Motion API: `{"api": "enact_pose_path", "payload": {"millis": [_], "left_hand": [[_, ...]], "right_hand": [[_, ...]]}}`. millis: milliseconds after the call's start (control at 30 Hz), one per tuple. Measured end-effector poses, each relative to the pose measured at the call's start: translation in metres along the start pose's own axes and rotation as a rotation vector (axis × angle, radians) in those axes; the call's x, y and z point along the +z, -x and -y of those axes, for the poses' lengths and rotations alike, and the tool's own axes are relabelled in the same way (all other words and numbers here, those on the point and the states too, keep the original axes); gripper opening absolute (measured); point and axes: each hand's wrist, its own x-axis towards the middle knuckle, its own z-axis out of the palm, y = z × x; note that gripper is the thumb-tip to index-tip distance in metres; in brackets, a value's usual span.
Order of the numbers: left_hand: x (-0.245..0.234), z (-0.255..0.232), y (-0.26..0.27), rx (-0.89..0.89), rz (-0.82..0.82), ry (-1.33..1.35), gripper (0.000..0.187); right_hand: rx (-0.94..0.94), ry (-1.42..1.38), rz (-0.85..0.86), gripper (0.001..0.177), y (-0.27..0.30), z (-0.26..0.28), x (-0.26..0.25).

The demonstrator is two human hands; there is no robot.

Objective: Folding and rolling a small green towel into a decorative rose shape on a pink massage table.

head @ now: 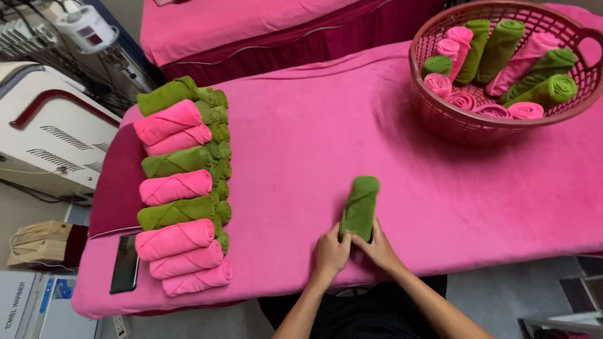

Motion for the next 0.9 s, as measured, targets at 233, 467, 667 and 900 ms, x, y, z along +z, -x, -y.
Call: {"api": "enact_pose_path", "payload": {"millis": [233,467,667,900], "left_hand": [[-0.034,-0.017,0.016,0.038,0.162,-0.127,0.026],[-0.036,-0.012,0.019,0.007,0.152,-0.075,0.029],[-0.036,0.021,0.01,-0.066,0.091,0.022,0.039],[-0.02,0.077,-0.001,-0.064,0.086,0.334,0.046]], "right_hand": [[0.03,-0.074,0.027,0.087,0.004,0.008,-0.002],[0.018,-0.171,0.111,0.096,0.0,-0.006,-0.008],[0.276,-0.615,0.028,0.085,-0.008,-0.053,-0.013],[0.369,-1.289,-0.087,0.082,-0.017,-0.023,-0.035]]}}
